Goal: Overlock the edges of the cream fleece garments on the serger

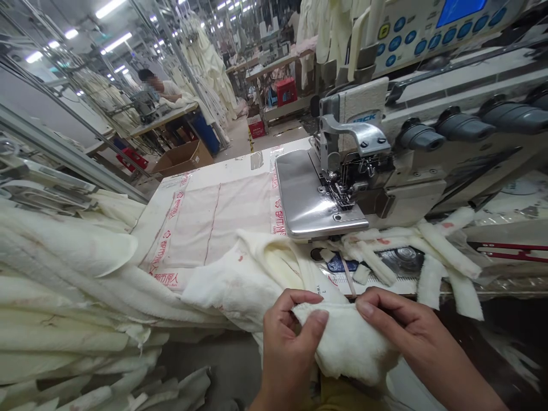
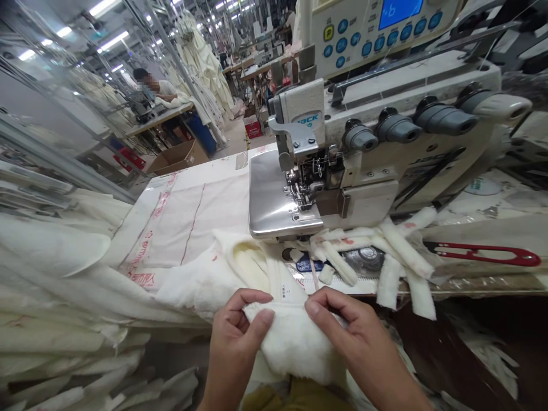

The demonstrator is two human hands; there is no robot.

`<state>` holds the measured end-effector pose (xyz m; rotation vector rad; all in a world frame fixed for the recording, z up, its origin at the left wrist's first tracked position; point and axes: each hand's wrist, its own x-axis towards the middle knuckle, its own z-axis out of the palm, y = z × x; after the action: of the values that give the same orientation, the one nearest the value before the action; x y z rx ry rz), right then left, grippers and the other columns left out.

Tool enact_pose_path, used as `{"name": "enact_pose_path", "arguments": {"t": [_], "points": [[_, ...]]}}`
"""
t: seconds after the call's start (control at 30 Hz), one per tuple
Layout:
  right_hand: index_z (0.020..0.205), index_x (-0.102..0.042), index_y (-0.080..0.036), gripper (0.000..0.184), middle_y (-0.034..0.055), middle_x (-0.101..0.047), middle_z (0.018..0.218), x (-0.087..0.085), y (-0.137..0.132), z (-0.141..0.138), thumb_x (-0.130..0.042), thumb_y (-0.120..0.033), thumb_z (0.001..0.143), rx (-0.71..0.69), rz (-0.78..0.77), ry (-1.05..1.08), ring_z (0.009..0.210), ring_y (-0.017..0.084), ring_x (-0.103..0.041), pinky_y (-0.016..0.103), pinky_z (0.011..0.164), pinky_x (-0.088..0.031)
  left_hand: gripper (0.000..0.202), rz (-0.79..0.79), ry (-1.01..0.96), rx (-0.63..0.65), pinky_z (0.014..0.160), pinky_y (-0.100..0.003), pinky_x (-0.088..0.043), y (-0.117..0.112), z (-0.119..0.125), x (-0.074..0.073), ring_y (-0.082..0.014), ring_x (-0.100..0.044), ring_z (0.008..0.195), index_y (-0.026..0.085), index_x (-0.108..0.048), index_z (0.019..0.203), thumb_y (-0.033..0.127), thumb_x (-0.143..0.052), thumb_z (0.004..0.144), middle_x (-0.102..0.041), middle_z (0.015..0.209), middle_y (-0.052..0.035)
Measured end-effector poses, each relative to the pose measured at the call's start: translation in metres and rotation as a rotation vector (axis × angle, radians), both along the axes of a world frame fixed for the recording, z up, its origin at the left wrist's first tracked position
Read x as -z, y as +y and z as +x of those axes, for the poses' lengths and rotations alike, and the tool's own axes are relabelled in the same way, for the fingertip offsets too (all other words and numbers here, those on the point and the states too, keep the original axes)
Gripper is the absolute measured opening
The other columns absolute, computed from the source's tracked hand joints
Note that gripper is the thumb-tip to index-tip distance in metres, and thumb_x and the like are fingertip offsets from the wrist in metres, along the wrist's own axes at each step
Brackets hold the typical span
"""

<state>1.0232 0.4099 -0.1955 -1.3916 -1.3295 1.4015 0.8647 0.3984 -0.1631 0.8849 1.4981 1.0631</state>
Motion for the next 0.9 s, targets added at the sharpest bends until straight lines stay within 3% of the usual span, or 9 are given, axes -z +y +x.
{"name": "enact_pose_path", "arguments": {"t": [0.07,0.27,0.5,0.63,0.8,0.9], "points": [[0.063,-0.054,-0.018,0.036,-0.0008,-0.048,0.062,-0.003,-0.001,-0.002,-0.054,-0.050,0.079,0.030,-0.010,0.012,0.061,0.014,-0.043,0.022,0.055,-0.035,0.033,0.028,-0.012,-0.001,0.046,-0.020,-0.022,0.000,0.000,0.000,-0.0075,-0.029,0.049,0.014,-0.061,0.076,0.046,-0.059,0.071,-0.036,0.050,0.0044],[0.061,-0.054,-0.018,0.036,-0.0006,-0.048,0.061,-0.008,-0.002,-0.004,-0.055,-0.049,0.078,0.072,-0.014,0.038,0.059,0.014,-0.043,0.022,0.052,-0.035,0.029,-0.020,-0.063,0.001,0.044,-0.020,-0.015,-0.001,0.002,-0.007,-0.0059,-0.018,0.045,0.014,-0.059,0.076,0.042,-0.061,0.068,-0.026,0.046,0.0078],[0.063,-0.055,-0.018,0.034,-0.0005,-0.049,0.062,-0.003,0.000,0.000,-0.053,-0.048,0.080,0.003,0.010,-0.002,0.059,0.014,-0.044,0.021,0.053,-0.036,0.021,0.003,-0.043,-0.010,0.044,-0.019,-0.018,-0.002,0.002,-0.008,-0.0062,-0.019,0.046,0.015,-0.061,0.075,0.033,-0.060,0.066,-0.027,0.047,0.0076],[0.061,-0.054,-0.018,0.034,-0.0011,-0.047,0.062,-0.007,-0.003,-0.005,-0.055,-0.047,0.078,0.073,-0.001,0.040,0.059,0.013,-0.041,0.021,0.053,-0.034,0.020,0.013,-0.025,0.014,0.045,-0.019,-0.020,-0.002,-0.002,-0.006,-0.0065,-0.023,0.047,0.014,-0.060,0.077,0.032,-0.059,0.068,-0.032,0.049,0.0064],[0.062,-0.054,-0.018,0.035,-0.0008,-0.048,0.062,-0.007,-0.001,-0.005,-0.055,-0.049,0.079,0.062,0.003,0.035,0.060,0.014,-0.043,0.021,0.054,-0.036,0.021,0.002,-0.015,0.126,0.045,-0.018,-0.023,0.000,-0.008,0.002,-0.0073,-0.028,0.047,0.014,-0.057,0.085,0.033,-0.057,0.074,-0.038,0.051,0.0052],[0.063,-0.056,-0.020,0.034,0.0002,-0.052,0.062,-0.003,0.000,0.002,-0.054,-0.049,0.080,0.034,0.046,-0.006,0.060,0.015,-0.048,0.020,0.053,-0.042,0.027,0.139,-0.018,0.071,0.058,-0.020,-0.038,-0.006,-0.009,0.012,-0.0114,-0.047,0.065,0.017,-0.053,0.097,0.032,-0.058,0.075,-0.054,0.076,-0.0019]]}}
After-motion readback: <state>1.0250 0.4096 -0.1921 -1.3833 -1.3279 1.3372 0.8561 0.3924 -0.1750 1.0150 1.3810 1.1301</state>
